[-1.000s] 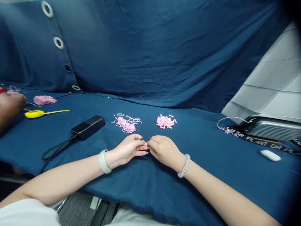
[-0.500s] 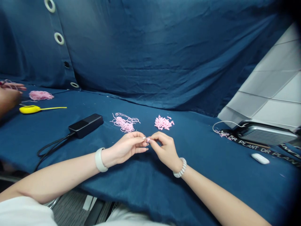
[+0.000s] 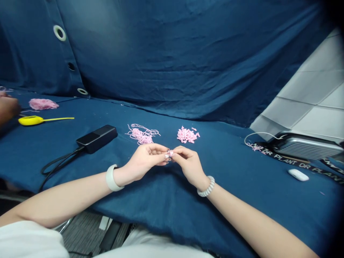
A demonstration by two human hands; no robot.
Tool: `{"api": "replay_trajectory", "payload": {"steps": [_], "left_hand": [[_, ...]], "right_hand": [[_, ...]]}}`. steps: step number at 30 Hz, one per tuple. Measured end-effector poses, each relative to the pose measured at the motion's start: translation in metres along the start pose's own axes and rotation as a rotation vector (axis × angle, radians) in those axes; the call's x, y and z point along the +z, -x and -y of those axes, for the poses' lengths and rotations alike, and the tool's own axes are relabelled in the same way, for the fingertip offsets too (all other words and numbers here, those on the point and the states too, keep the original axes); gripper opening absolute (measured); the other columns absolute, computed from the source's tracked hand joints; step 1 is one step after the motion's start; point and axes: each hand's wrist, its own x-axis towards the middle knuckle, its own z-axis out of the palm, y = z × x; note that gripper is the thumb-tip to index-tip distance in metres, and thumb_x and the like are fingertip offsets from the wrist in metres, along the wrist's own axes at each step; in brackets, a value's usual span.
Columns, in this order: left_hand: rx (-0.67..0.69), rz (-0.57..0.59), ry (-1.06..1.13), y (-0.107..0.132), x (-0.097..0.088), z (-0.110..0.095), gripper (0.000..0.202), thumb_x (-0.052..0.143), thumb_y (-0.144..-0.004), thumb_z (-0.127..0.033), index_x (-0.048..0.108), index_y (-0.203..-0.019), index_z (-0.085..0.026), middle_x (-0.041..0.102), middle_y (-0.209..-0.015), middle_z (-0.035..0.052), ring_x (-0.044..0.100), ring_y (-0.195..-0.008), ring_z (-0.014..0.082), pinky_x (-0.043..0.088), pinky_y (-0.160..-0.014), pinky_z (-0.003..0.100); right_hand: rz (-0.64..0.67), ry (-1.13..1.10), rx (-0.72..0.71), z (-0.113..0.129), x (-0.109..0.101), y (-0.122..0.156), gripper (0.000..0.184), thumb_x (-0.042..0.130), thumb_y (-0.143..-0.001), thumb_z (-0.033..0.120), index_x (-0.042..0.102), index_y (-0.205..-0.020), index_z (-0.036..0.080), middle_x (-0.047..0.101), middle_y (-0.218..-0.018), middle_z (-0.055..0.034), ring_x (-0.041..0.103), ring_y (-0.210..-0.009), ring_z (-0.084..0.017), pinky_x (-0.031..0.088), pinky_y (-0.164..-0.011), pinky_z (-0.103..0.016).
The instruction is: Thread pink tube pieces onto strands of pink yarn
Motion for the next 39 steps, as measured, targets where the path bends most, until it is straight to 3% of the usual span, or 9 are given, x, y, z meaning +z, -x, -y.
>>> {"api": "replay_trajectory", "payload": {"steps": [8, 14, 19, 28, 39], "left_hand": [[0.122, 0.013, -0.132, 0.003, 0.001, -0.001, 0.017, 0.072, -0.071, -0.026, 0.071, -0.083, -0.015, 0.072, -0.076, 0.005, 0.068, -0.073, 0.0158, 0.056, -0.067, 0.022], [0.11, 0.018, -0.155, 0.004, 0.0, -0.004, 0.015, 0.068, -0.075, -0.028, 0.068, -0.08, -0.014, 0.071, -0.073, 0.0047, 0.067, -0.069, 0.015, 0.056, -0.069, 0.024], [0.1, 0.031, -0.162, 0.005, 0.003, -0.008, 0.013, 0.069, -0.074, -0.023, 0.066, -0.082, -0.014, 0.07, -0.076, 0.0042, 0.067, -0.071, 0.0152, 0.056, -0.07, 0.024], [0.174, 0.024, -0.289, 0.007, 0.005, -0.011, 0.014, 0.071, -0.07, -0.021, 0.07, -0.082, -0.014, 0.072, -0.078, 0.0059, 0.068, -0.073, 0.0183, 0.055, -0.07, 0.026], [0.171, 0.001, -0.363, 0.005, 0.002, -0.008, 0.013, 0.064, -0.078, -0.027, 0.068, -0.081, -0.016, 0.07, -0.073, 0.0033, 0.066, -0.068, 0.0145, 0.055, -0.066, 0.022]], "right_hand": [[0.031, -0.148, 0.138, -0.002, 0.003, 0.0, 0.008, 0.07, -0.07, 0.025, 0.069, -0.067, 0.018, 0.062, -0.068, 0.0001, 0.055, -0.064, -0.012, 0.045, -0.064, -0.025], [0.117, -0.297, 0.267, 0.001, 0.002, 0.002, 0.01, 0.071, -0.07, 0.027, 0.072, -0.072, 0.018, 0.066, -0.072, -0.0023, 0.056, -0.066, -0.012, 0.045, -0.066, -0.026], [0.093, -0.436, 0.351, 0.004, 0.005, 0.004, 0.009, 0.074, -0.066, 0.024, 0.071, -0.07, 0.017, 0.066, -0.068, -0.001, 0.054, -0.062, -0.009, 0.043, -0.062, -0.024], [0.073, -0.39, 0.347, 0.003, 0.004, 0.004, 0.008, 0.074, -0.064, 0.024, 0.071, -0.067, 0.017, 0.063, -0.065, 0.0, 0.05, -0.06, -0.009, 0.039, -0.059, -0.024], [0.103, -0.309, 0.307, 0.006, 0.002, 0.004, 0.012, 0.07, -0.07, 0.027, 0.071, -0.07, 0.015, 0.064, -0.068, -0.0022, 0.05, -0.063, -0.01, 0.038, -0.062, -0.025]]}}
